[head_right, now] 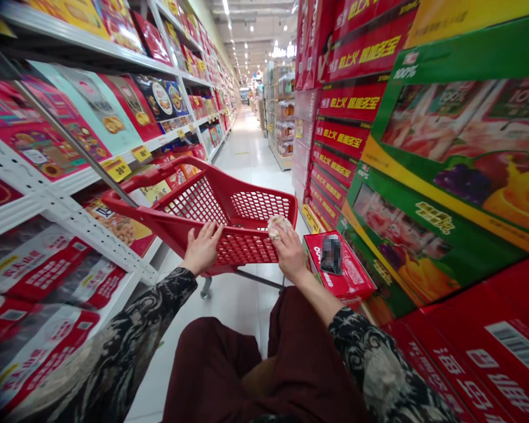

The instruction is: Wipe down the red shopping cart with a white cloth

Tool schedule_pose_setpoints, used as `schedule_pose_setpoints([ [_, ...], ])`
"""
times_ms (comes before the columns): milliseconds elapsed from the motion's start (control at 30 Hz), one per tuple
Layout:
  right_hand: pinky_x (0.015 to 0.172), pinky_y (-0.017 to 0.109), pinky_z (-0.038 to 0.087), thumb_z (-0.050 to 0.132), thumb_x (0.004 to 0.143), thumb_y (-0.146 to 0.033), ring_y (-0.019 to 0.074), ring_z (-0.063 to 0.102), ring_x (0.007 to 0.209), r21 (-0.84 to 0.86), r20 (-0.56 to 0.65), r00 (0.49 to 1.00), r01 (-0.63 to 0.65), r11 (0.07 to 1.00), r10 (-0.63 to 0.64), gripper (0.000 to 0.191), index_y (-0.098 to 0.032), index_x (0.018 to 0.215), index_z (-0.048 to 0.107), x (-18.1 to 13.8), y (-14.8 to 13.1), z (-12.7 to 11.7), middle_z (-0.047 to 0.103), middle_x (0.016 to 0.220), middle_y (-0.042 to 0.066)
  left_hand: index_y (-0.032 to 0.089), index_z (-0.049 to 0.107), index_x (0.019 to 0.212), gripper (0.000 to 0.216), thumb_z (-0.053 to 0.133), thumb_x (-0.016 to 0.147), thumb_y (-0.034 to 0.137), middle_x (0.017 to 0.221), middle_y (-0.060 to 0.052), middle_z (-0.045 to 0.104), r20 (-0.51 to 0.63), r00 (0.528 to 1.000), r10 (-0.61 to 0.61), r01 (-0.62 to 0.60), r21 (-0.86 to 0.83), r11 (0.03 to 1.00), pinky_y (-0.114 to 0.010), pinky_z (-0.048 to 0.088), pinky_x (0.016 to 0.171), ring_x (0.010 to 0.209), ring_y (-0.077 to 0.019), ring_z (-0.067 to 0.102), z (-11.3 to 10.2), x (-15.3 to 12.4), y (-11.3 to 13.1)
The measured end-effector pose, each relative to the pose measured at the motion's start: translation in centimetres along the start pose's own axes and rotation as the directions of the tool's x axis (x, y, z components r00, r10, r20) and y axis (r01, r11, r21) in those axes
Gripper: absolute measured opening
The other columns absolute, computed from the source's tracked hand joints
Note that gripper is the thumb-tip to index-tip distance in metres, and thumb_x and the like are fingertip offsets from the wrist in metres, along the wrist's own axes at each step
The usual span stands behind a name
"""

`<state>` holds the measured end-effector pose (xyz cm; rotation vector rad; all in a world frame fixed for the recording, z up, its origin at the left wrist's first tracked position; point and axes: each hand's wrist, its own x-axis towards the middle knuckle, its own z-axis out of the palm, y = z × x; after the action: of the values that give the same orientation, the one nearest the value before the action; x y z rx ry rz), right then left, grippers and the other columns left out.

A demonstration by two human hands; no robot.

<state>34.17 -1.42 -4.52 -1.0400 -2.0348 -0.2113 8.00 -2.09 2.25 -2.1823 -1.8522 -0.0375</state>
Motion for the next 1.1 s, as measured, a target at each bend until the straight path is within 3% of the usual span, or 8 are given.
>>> schedule_pose_setpoints([
  [133, 0.109, 0.049, 0.030, 0.037, 0.083, -0.003, 0.0223, 0.024, 0.137, -0.017, -0.012, 0.998, -0.062, 0.998, 0.062, 0.052, -0.019, 0.131, 0.046, 0.8, -0.1, 1.5, 0.037, 0.143, 0.009, 0.014, 0.031, 0.139, 0.066, 0.035, 0.073, 0.014, 0.147, -0.015, 0.030, 0.006, 1.000, -0.022, 0.022, -0.012, 1.000, -0.059, 0.022, 0.104, 0.136, -0.0271, 0.024, -0.1, 0.0, 0.1],
  [300, 0.111, 0.046, 0.026, 0.036, 0.087, -0.005, 0.0203, 0.016, 0.139, 0.001, -0.010, 0.999, 0.044, 0.999, -0.044, 0.047, -0.016, 0.132, 0.045, 3.2, -3.0, 4.6, 0.038, 0.143, 0.010, 0.013, 0.031, 0.139, 0.067, 0.036, 0.072, 0.015, 0.148, -0.015, 0.028, 0.017, 0.999, -0.041, 0.041, -0.012, 0.999, -0.059, 0.022, 0.103, 0.137, -0.0277, 0.022, -0.4, -0.2, 0.4],
  [400, 0.110, 0.044, 0.028, 0.035, 0.087, -0.005, 0.0198, 0.016, 0.139, 0.006, -0.007, 0.997, 0.077, 0.997, -0.077, 0.047, -0.014, 0.132, 0.044, 4.5, -4.2, 5.3, 0.040, 0.141, 0.011, 0.012, 0.031, 0.139, 0.066, 0.035, 0.073, 0.017, 0.148, -0.015, 0.028, 0.013, 0.999, -0.037, 0.037, -0.006, 0.999, -0.060, 0.022, 0.103, 0.137, -0.0274, 0.023, -0.5, -0.3, 0.4],
  [500, 0.107, 0.044, 0.032, 0.037, 0.085, -0.005, 0.0212, 0.025, 0.136, 0.004, -0.005, 0.999, 0.049, 0.999, -0.049, 0.048, -0.016, 0.132, 0.044, 4.0, -3.2, 4.6, 0.042, 0.139, 0.011, 0.013, 0.031, 0.139, 0.065, 0.034, 0.074, 0.015, 0.148, -0.015, 0.028, 0.017, 0.999, -0.029, 0.029, 0.005, 1.000, -0.060, 0.021, 0.103, 0.136, -0.0268, 0.023, -0.4, -0.4, 0.4],
  [633, 0.103, 0.048, 0.033, 0.044, 0.076, -0.007, 0.0254, 0.043, 0.123, -0.028, 0.037, 0.997, -0.072, 0.997, 0.073, 0.052, -0.018, 0.127, 0.050, 1.5, 0.1, 2.4, 0.051, 0.131, 0.012, 0.013, 0.031, 0.139, 0.065, 0.033, 0.074, 0.013, 0.147, -0.015, 0.030, 0.016, 1.000, -0.018, 0.018, 0.007, 1.000, -0.059, 0.021, 0.104, 0.135, -0.0269, 0.025, -0.5, -0.6, 0.4],
  [800, 0.103, 0.047, 0.033, 0.044, 0.069, -0.005, 0.0263, 0.043, 0.121, -0.014, -0.019, 0.981, -0.195, 0.981, 0.195, 0.059, -0.016, 0.127, 0.048, 0.1, 1.8, 1.2, 0.049, 0.132, 0.012, 0.011, 0.039, 0.134, 0.058, 0.034, 0.076, 0.014, 0.141, -0.018, 0.039, -0.007, 1.000, -0.013, 0.013, -0.016, 1.000, -0.056, 0.022, 0.103, 0.131, -0.0294, 0.032, -1.4, -0.6, 1.0],
  [967, 0.105, 0.044, 0.031, 0.040, 0.069, -0.004, 0.0234, 0.040, 0.126, 0.045, -0.003, 0.992, -0.127, 0.991, 0.127, 0.064, -0.016, 0.131, 0.043, 2.0, -0.4, 2.8, 0.048, 0.134, 0.011, 0.010, 0.053, 0.117, 0.045, 0.041, 0.075, 0.018, 0.122, -0.020, 0.055, -0.055, 0.997, -0.058, 0.053, -0.087, 0.995, -0.056, 0.021, 0.105, 0.118, -0.0309, 0.046, -3.2, 0.5, 3.6],
  [1100, 0.105, 0.044, 0.030, 0.040, 0.071, -0.007, 0.0224, 0.038, 0.128, 0.104, 0.018, 0.994, -0.110, 0.988, 0.109, 0.069, -0.013, 0.139, 0.029, 2.9, -1.5, 3.6, 0.043, 0.138, 0.013, 0.017, 0.040, 0.130, 0.051, 0.038, 0.079, 0.021, 0.140, -0.011, 0.041, -0.137, 0.980, 0.142, -0.173, -0.256, 0.951, -0.055, 0.013, 0.109, 0.130, -0.0238, 0.034, -3.5, 1.9, 7.6],
])
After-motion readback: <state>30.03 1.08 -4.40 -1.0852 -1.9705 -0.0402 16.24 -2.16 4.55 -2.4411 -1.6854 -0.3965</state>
